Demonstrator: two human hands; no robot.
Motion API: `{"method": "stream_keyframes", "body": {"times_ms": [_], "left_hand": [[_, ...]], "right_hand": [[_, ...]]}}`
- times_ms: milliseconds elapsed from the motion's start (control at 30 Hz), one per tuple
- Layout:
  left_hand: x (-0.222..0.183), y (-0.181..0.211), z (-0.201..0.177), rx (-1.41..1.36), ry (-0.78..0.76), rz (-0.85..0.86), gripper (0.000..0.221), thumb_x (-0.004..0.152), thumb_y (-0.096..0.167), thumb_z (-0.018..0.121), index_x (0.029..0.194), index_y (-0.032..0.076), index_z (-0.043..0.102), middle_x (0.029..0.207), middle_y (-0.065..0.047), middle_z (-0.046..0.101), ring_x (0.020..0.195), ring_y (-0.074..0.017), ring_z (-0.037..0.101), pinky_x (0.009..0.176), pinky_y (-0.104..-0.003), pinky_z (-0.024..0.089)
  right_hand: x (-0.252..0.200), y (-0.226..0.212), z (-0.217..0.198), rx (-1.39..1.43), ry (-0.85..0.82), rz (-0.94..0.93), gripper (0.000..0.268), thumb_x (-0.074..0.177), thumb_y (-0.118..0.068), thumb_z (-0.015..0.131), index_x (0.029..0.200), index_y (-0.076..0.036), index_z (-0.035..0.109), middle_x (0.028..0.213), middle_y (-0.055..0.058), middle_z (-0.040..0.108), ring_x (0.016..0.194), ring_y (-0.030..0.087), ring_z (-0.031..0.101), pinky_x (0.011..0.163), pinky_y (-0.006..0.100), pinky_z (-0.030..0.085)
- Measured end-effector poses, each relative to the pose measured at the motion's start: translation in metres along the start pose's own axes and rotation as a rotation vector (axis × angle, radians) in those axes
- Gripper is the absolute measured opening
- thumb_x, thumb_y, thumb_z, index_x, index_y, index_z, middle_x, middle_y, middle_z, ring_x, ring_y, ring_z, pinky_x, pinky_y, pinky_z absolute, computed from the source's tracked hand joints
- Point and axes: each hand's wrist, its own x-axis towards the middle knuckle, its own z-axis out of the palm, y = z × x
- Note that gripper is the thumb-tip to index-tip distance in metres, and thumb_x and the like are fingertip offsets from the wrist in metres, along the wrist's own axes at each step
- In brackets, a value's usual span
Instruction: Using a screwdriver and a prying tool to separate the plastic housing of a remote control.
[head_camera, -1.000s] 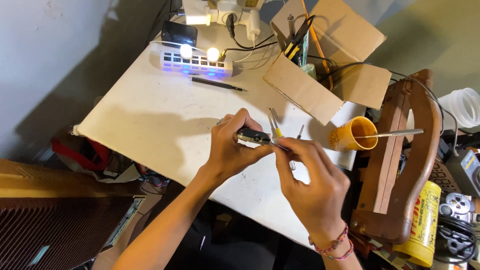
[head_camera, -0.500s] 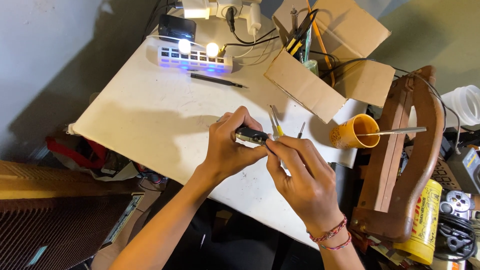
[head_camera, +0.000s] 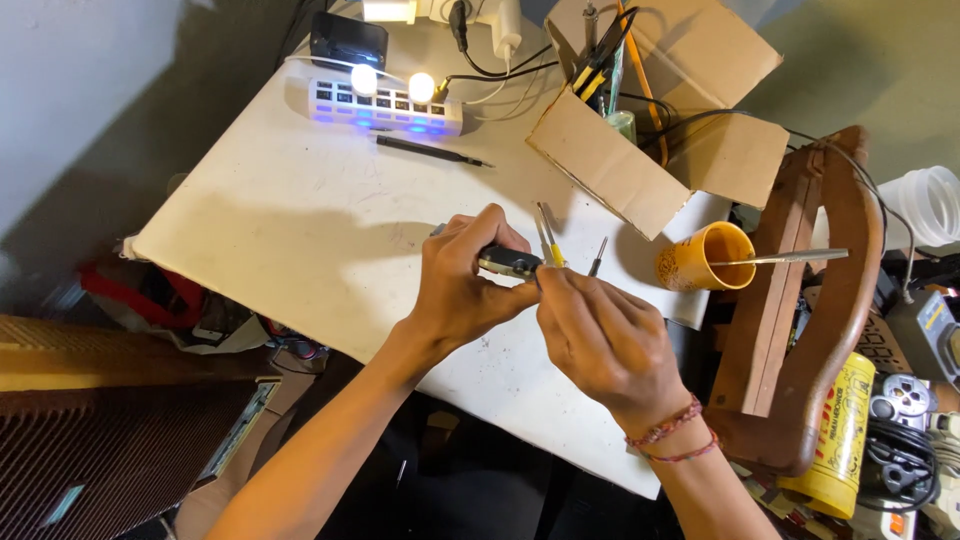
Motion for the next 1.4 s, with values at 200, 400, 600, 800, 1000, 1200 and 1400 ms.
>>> {"method": "stream_keyframes", "body": {"times_ms": [200,400,600,800,1000,1200,1400], "left_hand": [[0.005,-0.003,0.001,0.014,0.037,0.031,0.032,0.069,0.005,0.086,0.075,0.012,0.055,0.067,-0.004,0.072,0.056,-0.0274,0.069,0.077,-0.037,0.056],[0.003,-0.002,0.001,0.028,-0.030,-0.004,0.032,0.065,0.002,0.085,0.074,0.011,0.056,0.068,-0.006,0.073,0.058,-0.0309,0.071,0.077,-0.040,0.056],[0.005,0.010,-0.005,0.031,-0.049,-0.052,0.028,0.069,0.007,0.083,0.079,0.010,0.057,0.070,-0.007,0.073,0.063,-0.0376,0.071,0.077,-0.040,0.056],[0.000,0.000,-0.002,0.118,-0.102,-0.062,0.045,0.075,0.027,0.089,0.079,0.016,0.046,0.067,0.012,0.057,0.054,-0.0122,0.040,0.071,-0.030,0.042],[-0.001,-0.001,-0.004,0.118,-0.114,-0.111,0.040,0.072,0.027,0.088,0.080,0.017,0.050,0.071,0.011,0.063,0.058,-0.0114,0.049,0.076,-0.029,0.044],[-0.003,0.000,-0.001,0.109,-0.068,-0.114,0.054,0.077,0.067,0.067,0.081,0.016,0.050,0.077,0.009,0.066,0.064,-0.0112,0.055,0.083,-0.031,0.044],[0.000,0.004,0.006,0.114,0.039,-0.105,0.036,0.081,0.040,0.078,0.082,0.015,0.053,0.078,0.007,0.066,0.071,-0.0124,0.063,0.081,-0.030,0.045]], "right_hand": [[0.002,0.005,0.010,-0.117,0.059,-0.111,0.023,0.083,0.018,0.061,0.083,-0.002,0.071,0.067,0.008,0.055,0.045,0.017,0.052,0.055,0.022,0.055],[-0.003,0.005,-0.003,-0.030,-0.080,0.048,0.018,0.088,0.013,0.066,0.090,-0.003,0.073,0.068,0.008,0.057,0.047,0.022,0.060,0.055,0.025,0.058],[0.015,-0.010,-0.018,0.083,-0.069,0.231,0.019,0.094,0.013,0.064,0.094,-0.003,0.074,0.081,0.008,0.068,0.060,0.024,0.067,0.060,0.029,0.059],[-0.005,-0.014,-0.017,-0.025,-0.092,0.206,0.021,0.098,0.015,0.067,0.112,0.004,0.077,0.096,0.010,0.066,0.076,0.019,0.065,0.069,0.030,0.056],[0.000,-0.016,-0.014,0.073,-0.053,0.278,0.010,0.092,0.011,0.075,0.087,0.003,0.071,0.086,0.011,0.070,0.070,0.019,0.067,0.065,0.026,0.054],[-0.004,-0.016,-0.004,0.066,-0.036,0.273,0.013,0.092,0.017,0.069,0.086,0.005,0.070,0.086,0.014,0.068,0.070,0.021,0.066,0.062,0.029,0.055],[0.008,-0.014,0.010,0.002,0.061,0.225,0.015,0.096,0.013,0.063,0.085,0.005,0.070,0.087,0.016,0.071,0.066,0.024,0.066,0.061,0.033,0.055]]}}
